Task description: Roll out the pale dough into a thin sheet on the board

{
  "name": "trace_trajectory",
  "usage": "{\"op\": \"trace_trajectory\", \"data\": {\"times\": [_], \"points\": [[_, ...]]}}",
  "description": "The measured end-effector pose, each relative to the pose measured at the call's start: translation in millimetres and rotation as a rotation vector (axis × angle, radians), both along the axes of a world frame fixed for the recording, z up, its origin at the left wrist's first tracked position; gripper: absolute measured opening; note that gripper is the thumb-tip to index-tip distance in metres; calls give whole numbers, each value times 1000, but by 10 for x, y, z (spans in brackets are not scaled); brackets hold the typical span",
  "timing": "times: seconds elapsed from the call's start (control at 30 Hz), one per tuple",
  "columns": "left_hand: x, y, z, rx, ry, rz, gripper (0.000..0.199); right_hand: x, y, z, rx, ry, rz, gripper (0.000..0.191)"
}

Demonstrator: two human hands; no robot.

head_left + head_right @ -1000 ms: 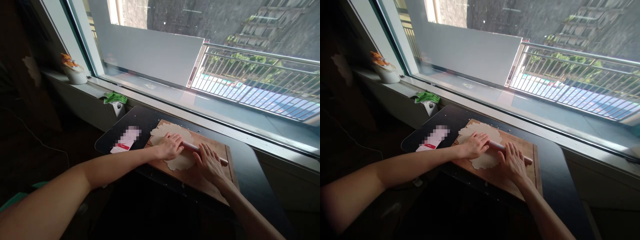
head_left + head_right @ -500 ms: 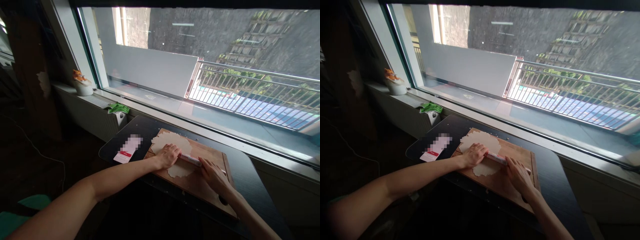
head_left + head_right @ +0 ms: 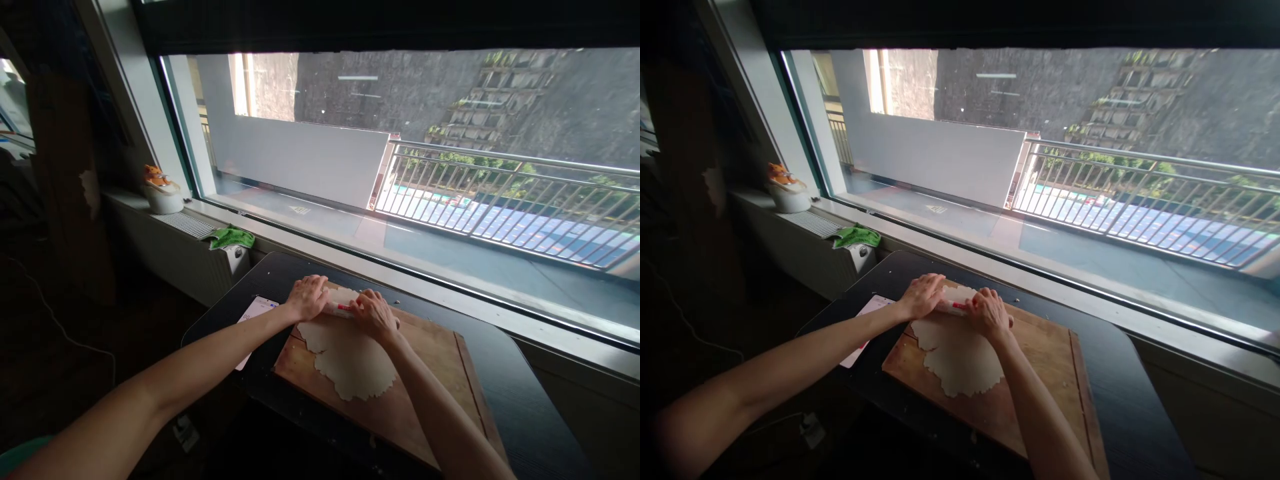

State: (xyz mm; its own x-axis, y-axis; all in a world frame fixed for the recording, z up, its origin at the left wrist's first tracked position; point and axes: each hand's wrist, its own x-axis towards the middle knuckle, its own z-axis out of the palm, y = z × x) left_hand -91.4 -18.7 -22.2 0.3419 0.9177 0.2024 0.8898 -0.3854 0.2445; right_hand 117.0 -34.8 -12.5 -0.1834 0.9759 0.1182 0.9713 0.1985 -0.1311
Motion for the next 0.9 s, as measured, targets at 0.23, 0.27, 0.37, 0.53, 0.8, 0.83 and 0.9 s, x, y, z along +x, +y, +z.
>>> {"op": "trace_trajectory", "data": {"times": [0.23,0.27,0.37,0.53,0.8,0.83,0.9], "points": [[182,359,-114,-54,32,23,55,-59,224,-69,24,-31,-101,45],[210,474,-76,-104,38,53,57,-55,340,-31,-12,-23,-124,46],[279,760,37,-174,43,98,61,-50,653,79,-98,-10,-210,50],[184,549,-32,-133,69,-36,59,-32,445,32,-131,-29,-131,48],[213,661,-15,-131,53,-30,57,-21,529,-10,-40,-32,-136,47],[254,778,23,-136,48,9,57,-24,658,22,-63,-18,-178,49],[302,919,72,-124,49,53,54,-20,820,65,-96,-4,-239,51]]}}
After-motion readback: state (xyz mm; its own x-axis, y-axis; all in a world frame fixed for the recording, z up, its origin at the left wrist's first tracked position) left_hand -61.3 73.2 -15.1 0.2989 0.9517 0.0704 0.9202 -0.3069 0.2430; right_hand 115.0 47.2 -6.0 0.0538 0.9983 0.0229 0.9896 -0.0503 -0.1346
